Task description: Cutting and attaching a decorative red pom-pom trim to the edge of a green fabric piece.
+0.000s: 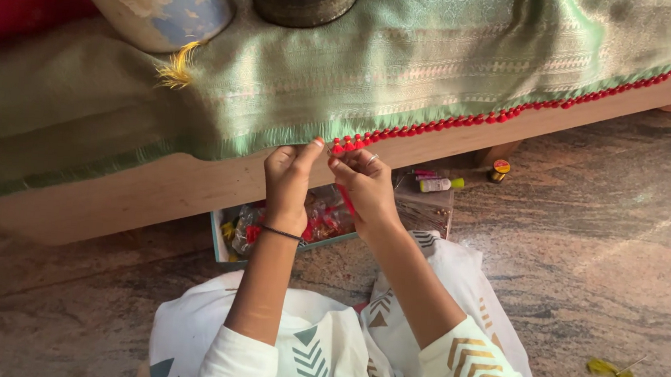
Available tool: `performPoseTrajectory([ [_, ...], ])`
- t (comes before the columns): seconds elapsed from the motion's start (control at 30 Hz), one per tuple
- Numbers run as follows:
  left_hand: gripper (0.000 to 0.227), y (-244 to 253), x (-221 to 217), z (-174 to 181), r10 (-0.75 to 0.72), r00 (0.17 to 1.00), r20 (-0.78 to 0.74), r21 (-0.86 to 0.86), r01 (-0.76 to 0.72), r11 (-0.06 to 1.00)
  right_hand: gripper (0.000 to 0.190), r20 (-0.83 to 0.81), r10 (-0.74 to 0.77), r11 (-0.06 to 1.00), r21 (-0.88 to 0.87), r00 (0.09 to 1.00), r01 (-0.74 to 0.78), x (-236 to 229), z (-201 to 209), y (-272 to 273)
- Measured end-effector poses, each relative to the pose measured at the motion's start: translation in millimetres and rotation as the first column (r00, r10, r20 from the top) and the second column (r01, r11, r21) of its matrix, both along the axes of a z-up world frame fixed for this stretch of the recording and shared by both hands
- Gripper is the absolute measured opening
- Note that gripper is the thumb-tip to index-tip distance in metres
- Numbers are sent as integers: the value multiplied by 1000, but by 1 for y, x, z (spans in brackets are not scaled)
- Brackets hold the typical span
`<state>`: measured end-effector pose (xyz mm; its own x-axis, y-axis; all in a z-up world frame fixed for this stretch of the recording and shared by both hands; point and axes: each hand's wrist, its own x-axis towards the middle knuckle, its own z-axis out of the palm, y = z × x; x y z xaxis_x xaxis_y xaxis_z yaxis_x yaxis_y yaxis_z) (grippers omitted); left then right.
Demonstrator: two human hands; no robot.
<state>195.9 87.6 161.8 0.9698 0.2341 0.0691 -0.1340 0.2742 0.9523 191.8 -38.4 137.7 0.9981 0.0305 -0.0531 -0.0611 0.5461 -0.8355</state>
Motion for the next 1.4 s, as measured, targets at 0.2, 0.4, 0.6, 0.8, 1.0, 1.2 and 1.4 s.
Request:
performPoseTrajectory([
  [0.2,15,1,-1,-1,-25,1000,16,-10,25,1000,6,30,-46,997,-63,998,48,6,-6,2],
  [0.4,16,1,0,-4,-40,999,26,-16,41,999,5,13,-38,999,-5,999,39,3,-3,1],
  [0.6,14,1,-1,-2,-30,999,34,-7,30,1000,5,21,-18,999,39,1000,18,1,-1,1],
  [0.8,14,2,0,-4,-34,999,40,-2,34,999,5,-21,-11,1000,9,1000,11,-3,3,3],
  [1.0,13,0,-2,-1,-29,999,40,-3,29,1000,6,-46,10,994,107,999,-5,-1,1,7],
  [1.2,16,2,-2,-10,-52,998,30,-37,53,998,17,-42,0,938,347,999,14,-10,19,11],
  [1.4,14,2,0,-12,-78,997,7,-99,79,992,18,-25,-153,938,310,988,154,-27,28,10],
])
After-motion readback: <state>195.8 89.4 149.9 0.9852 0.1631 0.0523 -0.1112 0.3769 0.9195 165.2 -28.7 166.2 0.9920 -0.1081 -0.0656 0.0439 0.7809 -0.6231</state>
